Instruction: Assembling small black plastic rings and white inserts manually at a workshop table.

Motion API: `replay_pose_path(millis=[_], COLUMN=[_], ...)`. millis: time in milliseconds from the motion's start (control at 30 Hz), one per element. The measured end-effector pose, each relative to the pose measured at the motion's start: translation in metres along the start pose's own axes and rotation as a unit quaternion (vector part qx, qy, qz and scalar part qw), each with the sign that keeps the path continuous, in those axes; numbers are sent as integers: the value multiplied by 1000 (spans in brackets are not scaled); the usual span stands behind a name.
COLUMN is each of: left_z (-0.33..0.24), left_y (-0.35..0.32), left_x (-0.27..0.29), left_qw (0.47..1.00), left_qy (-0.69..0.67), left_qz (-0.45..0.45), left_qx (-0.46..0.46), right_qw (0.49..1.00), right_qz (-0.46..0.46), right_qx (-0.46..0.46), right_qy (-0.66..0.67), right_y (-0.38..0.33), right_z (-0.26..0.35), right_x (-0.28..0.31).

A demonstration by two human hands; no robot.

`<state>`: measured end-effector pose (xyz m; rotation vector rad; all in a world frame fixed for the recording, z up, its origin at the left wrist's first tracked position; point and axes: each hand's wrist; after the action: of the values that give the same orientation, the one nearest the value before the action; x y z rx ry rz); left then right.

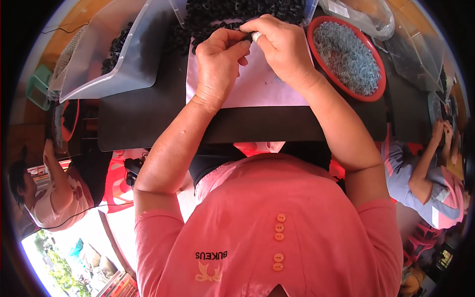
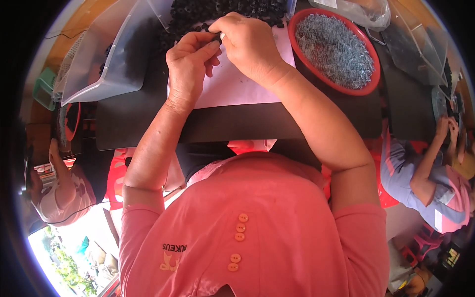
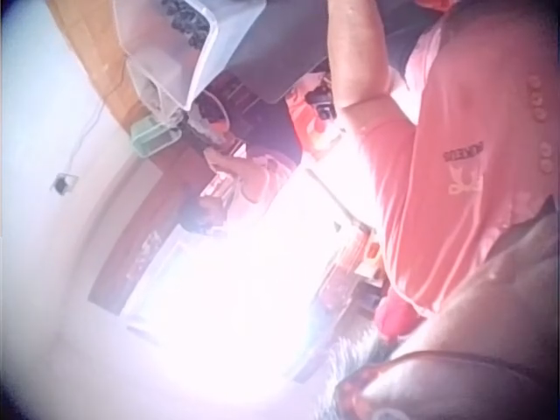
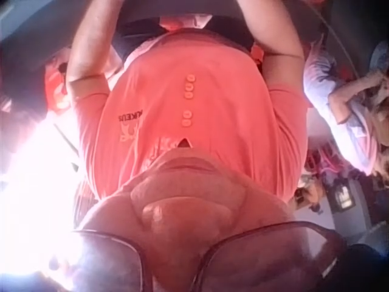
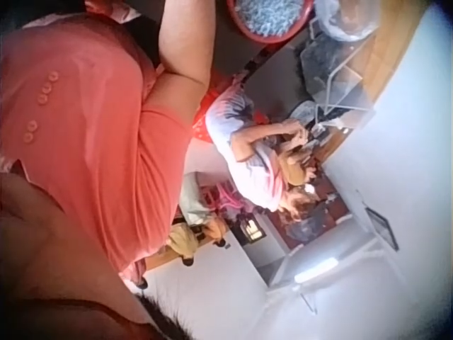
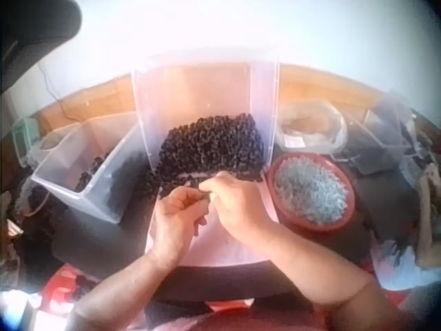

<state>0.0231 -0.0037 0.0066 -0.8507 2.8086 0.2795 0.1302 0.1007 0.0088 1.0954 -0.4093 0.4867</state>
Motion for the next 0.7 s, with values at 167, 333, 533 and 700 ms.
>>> replay_pose_path(millis=[167,333,533,700], left_z=[0,-2,-2,0], left_y=[0,-1,-2,0], left_x=[0,-1,0,4], left_qw=[1000,1000,1000,999], left_qy=[-3,7,-9,46], left_qz=[5,10,12,18], left_qx=[-1,-2,12,5], right_qw=[999,996,992,980], right_qz=[-28,-53,-52,-37], right_qx=[30,59,89,142], right_qy=[-27,-43,-79,-133], right_y=[1,2,3,1], right_z=[-2,-1,4,5], right_x=[-2,-1,2,2])
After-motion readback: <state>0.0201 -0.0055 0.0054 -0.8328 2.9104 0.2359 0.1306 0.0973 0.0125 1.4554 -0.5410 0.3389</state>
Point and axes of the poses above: each hand's wrist, its own y-axis towards the middle knuckle, its own x-axis out of the back of the hand, z = x × y, and after that the axes turned 10 degrees about -y, right-handed
